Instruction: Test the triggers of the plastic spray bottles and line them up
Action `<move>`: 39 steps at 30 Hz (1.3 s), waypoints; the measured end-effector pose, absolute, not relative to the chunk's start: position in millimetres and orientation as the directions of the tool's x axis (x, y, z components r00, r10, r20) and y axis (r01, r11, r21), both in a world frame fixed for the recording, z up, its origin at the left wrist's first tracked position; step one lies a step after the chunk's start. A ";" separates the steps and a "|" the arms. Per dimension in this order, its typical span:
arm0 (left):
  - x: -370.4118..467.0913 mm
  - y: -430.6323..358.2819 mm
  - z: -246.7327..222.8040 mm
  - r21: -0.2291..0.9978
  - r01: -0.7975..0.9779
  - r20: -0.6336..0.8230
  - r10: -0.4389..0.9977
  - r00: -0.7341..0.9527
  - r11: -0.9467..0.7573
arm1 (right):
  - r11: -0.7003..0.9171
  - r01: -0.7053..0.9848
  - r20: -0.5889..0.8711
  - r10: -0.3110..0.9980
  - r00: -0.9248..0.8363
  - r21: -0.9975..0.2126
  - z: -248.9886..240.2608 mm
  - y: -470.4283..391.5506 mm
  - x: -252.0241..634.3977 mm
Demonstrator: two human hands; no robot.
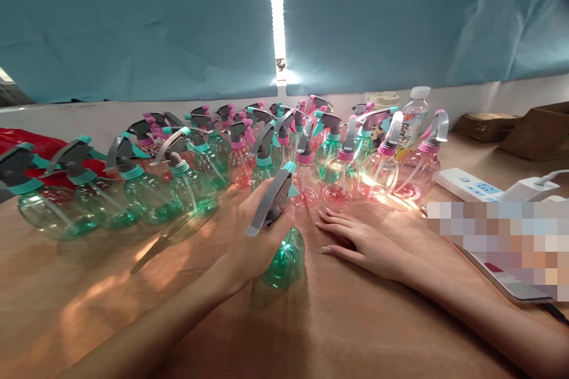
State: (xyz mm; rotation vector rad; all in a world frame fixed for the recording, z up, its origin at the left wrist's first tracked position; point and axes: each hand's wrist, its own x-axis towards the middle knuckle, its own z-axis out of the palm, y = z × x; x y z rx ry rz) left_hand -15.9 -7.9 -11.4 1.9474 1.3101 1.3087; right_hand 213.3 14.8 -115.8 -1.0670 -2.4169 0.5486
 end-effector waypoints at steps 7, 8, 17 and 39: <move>-15.4 -11.4 -9.1 0.813 0.431 0.379 0.918 0.121 -0.392 | 0.621 0.611 0.212 0.765 -0.608 -0.491 -116.4 14.5 213.4; -15.5 -11.6 -8.8 0.809 0.436 0.384 0.916 0.118 -0.395 | 0.622 0.609 0.213 0.765 -0.608 -0.492 -116.4 14.5 213.5; -16.7 -7.9 -10.4 0.825 0.410 0.367 0.920 0.135 -0.389 | 0.637 0.596 0.240 0.755 -0.610 -0.488 -115.5 15.2 213.0; -15.7 -13.0 -4.6 0.814 0.440 0.337 0.926 0.171 -0.378 | 0.633 0.617 0.210 0.757 -0.618 -0.468 -115.1 14.2 213.7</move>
